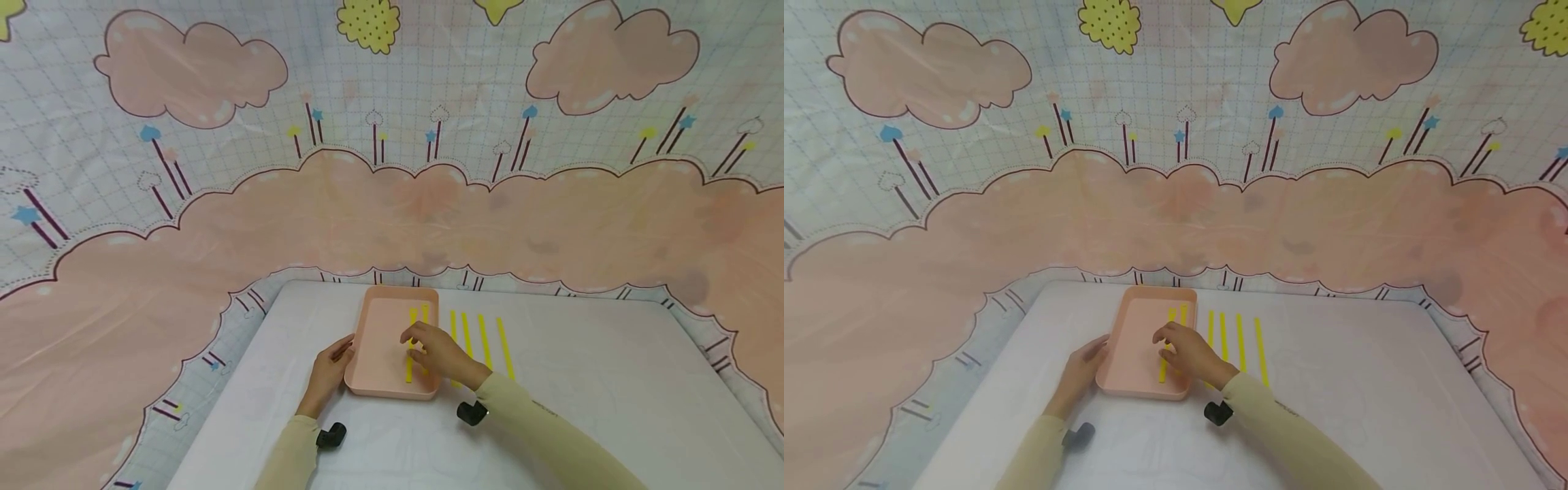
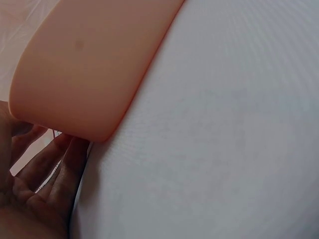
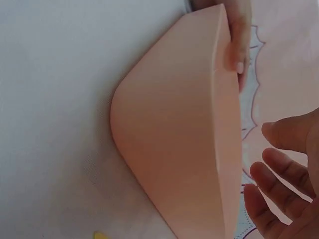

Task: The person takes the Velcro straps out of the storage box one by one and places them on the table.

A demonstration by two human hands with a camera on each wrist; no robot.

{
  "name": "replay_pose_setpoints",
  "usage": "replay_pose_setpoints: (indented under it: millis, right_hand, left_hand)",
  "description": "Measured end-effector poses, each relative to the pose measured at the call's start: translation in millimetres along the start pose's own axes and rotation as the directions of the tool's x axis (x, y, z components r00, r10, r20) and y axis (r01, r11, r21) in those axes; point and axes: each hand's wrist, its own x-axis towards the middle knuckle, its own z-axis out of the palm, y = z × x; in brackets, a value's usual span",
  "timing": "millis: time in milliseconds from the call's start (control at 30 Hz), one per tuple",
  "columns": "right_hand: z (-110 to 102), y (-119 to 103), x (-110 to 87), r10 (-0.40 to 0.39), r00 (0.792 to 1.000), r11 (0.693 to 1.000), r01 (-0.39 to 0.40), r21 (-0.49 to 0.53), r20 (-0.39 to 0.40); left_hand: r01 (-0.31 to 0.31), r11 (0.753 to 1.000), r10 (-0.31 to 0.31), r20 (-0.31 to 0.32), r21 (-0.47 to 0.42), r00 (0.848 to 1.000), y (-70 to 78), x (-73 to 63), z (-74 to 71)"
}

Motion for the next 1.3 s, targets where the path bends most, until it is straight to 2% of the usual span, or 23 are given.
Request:
replay_pose_setpoints:
  millis: [233,500,833,1100,1300]
  right_hand:
    - [4.0,4.6,5.5,-0.026,0.997,0.975,0.04,-0.218,0.067]
    - [3.9,5.6,14.0,-0.07,0.99,0.929,0.11,-0.354,0.124]
    - [5.8,8.0,23.2,-0.122,0.973,0.834,0.208,-0.511,0.196]
    - [13.6,14.5,28.7,-0.079,0.961,0.739,0.234,-0.631,0.264]
    - [16.5,15.3,29.6,-0.017,0.958,0.729,0.207,-0.653,0.285]
  left_hand:
    - [0.002,1.0,-0.002,0.003,-0.003,1.0,-2.7,1.0,0.5]
    - [0.017,1.0,-0.017,-0.001,0.001,1.0,-5.0,2.6,0.7]
    - [0.009,1.0,-0.009,0.006,-0.018,1.0,-1.3,2.3,0.6]
    - [0.005,1.0,-0.005,0.001,-0.018,1.0,0.0,2.1,0.8]
    - [0.02,1.0,-0.02,0.005,-0.024,1.0,-0.5,2.3,1.2]
